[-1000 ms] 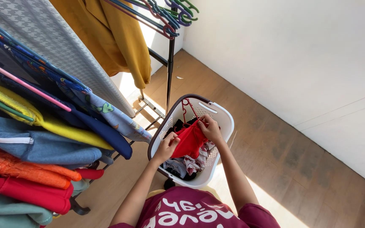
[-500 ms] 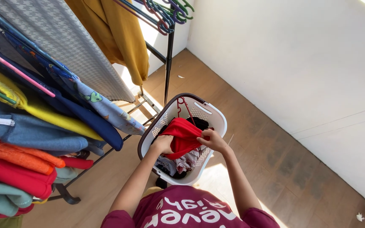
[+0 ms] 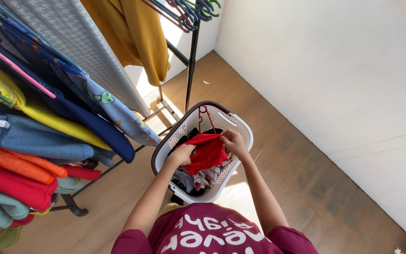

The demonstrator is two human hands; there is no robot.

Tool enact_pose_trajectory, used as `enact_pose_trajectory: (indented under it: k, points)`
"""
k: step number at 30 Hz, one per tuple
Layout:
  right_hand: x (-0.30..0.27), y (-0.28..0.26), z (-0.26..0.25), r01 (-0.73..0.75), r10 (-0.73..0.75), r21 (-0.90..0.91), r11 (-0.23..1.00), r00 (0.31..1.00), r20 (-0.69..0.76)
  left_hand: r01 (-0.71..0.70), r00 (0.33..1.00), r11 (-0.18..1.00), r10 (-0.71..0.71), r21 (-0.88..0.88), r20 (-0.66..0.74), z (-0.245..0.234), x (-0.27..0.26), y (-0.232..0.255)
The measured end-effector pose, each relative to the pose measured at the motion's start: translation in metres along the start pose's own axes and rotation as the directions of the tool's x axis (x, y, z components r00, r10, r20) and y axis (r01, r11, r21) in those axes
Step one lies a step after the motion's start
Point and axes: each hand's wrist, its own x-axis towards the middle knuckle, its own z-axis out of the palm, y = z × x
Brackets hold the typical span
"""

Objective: Hanging clothes on a laundry rack.

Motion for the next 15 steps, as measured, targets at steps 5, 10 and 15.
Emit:
enact_pose_trajectory:
  k: [5, 10, 15]
  points:
    - [0.001, -0.031, 0.001, -0.220, 0.198, 0.416, 0.882, 0.976, 0.094, -0.073, 0.965, 0.997, 0.063, -0.028, -0.253, 0.005, 0.002, -0.011]
    - [0.011, -0.021, 0.018, -0.206, 0.215, 0.645, 0.736, 0.974, 0.067, -0.281, 0.957, 0.573, 0.101, -0.770, -0.274, -0.032, -0.030, 0.023]
    - [0.018, 0.018, 0.025, 0.034, 0.011, 0.241, 0.970, 0.983, -0.184, -0.491, 0.866, 0.231, 0.025, -0.840, -0.499, -0.050, -0.029, 0.008]
